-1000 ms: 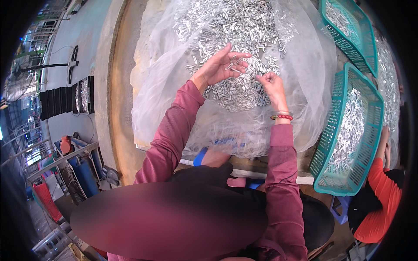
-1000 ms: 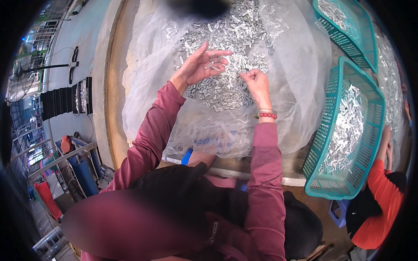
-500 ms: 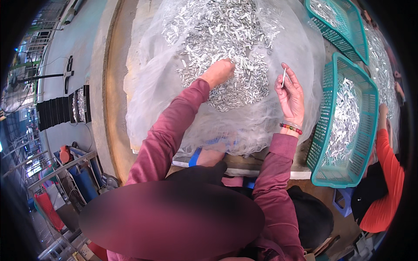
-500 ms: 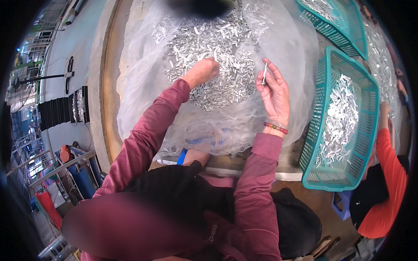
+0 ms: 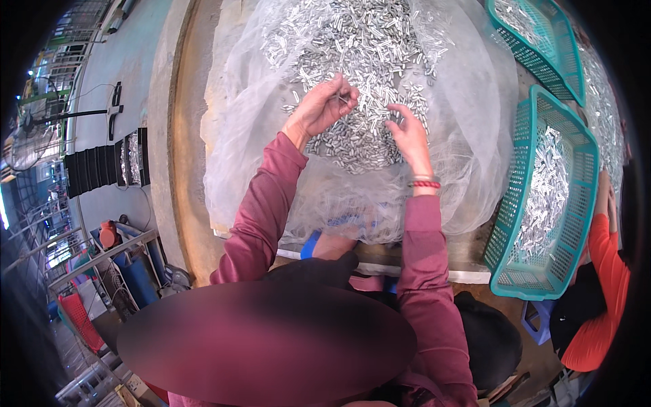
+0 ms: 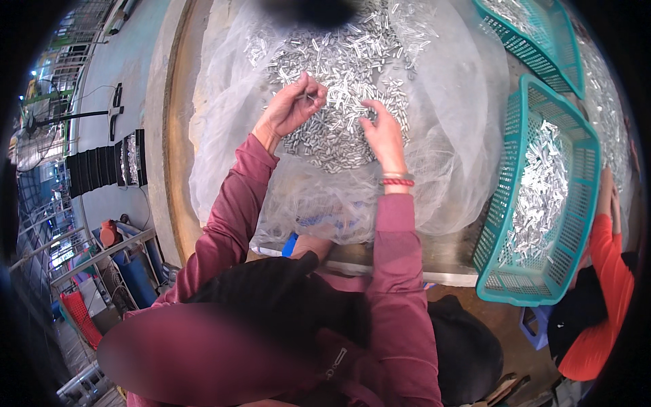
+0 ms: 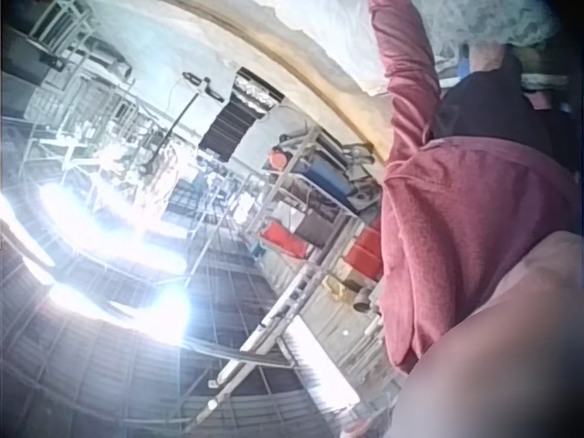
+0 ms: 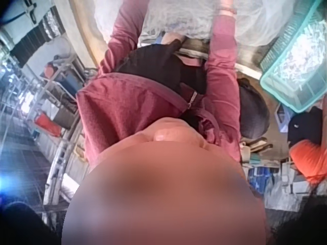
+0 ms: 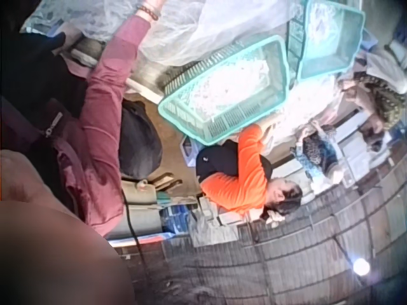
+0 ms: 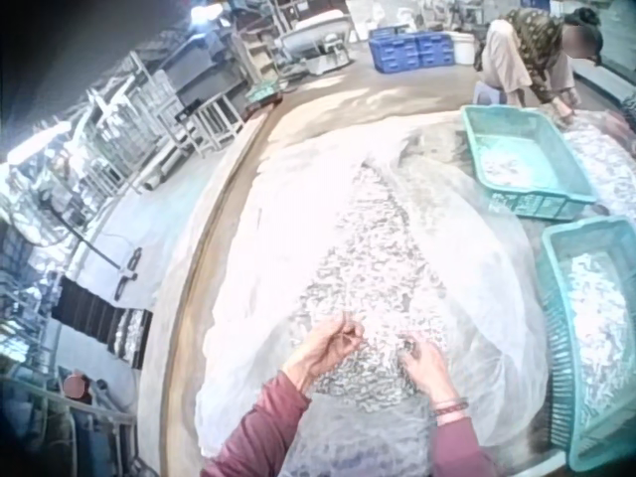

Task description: The person sits at a low table and sorts small silver metal parts by hand from a large plastic bag into green plastic baskets. The hands repeatedly pick up handfuls of parts, separate them, and place them into the baskets while another person works nearby.

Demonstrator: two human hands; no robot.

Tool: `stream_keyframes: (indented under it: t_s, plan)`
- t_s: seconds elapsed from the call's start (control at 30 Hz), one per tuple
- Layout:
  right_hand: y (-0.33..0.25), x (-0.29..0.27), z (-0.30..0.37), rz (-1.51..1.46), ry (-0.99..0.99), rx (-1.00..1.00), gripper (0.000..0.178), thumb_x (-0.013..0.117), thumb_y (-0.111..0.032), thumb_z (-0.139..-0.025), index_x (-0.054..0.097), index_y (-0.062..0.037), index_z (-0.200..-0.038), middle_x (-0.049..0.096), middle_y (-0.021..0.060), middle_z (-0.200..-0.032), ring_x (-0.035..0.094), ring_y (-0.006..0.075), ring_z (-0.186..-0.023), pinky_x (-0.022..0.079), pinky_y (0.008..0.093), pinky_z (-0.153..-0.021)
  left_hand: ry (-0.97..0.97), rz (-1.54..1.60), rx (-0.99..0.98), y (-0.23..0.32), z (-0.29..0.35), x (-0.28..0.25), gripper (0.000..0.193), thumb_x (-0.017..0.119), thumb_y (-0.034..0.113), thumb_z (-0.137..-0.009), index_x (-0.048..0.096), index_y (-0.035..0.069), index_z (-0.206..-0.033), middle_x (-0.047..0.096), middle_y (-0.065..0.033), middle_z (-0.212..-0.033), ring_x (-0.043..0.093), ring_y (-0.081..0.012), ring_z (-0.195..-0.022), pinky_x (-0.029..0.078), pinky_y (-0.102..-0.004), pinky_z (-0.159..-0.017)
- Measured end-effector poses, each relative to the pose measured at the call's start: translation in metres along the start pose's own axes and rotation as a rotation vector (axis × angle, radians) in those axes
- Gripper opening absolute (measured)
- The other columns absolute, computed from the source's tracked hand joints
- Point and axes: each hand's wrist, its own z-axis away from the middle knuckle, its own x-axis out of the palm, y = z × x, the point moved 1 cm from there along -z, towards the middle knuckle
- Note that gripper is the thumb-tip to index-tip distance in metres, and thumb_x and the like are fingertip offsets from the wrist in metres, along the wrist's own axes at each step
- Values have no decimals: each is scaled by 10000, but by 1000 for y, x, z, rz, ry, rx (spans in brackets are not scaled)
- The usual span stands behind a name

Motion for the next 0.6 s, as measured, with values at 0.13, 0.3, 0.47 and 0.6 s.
stream_keyframes:
  t_s: [0.13,0.3,0.47,0.6]
  plan:
    - [-5,22,-14,370,78,-161,361,618,-180,-830,524,-117,-1173,621,232,-869,611,404,-876,475,487,-733,24,-349,-102,-8,3,-8,252,550,298,-940,554,49,-903,515,2,-753,451,-115,-616,416,-218,-568]
    - [-7,34,-22,564,-60,-78,229,562,-121,-819,521,0,-1008,634,251,-893,635,403,-827,483,505,-690,235,-1704,45,-45,-7,-14,240,706,274,-780,665,37,-781,653,-129,-727,639,-257,-710,496,-360,-655]
    - [13,25,-21,346,-92,22,311,661,-261,-799,551,7,-912,656,204,-865,642,340,-855,480,452,-715,239,-1930,-26,-57,-17,-15,189,696,239,-732,697,56,-778,661,-179,-777,648,-335,-782,511,-422,-717]
    - [36,1,-18,-2,86,33,425,682,-395,-784,562,10,-821,627,102,-765,610,222,-703,466,357,-680,107,-1142,85,-20,-7,-14,167,567,182,-808,614,26,-843,599,-80,-758,567,-206,-684,462,-320,-597]
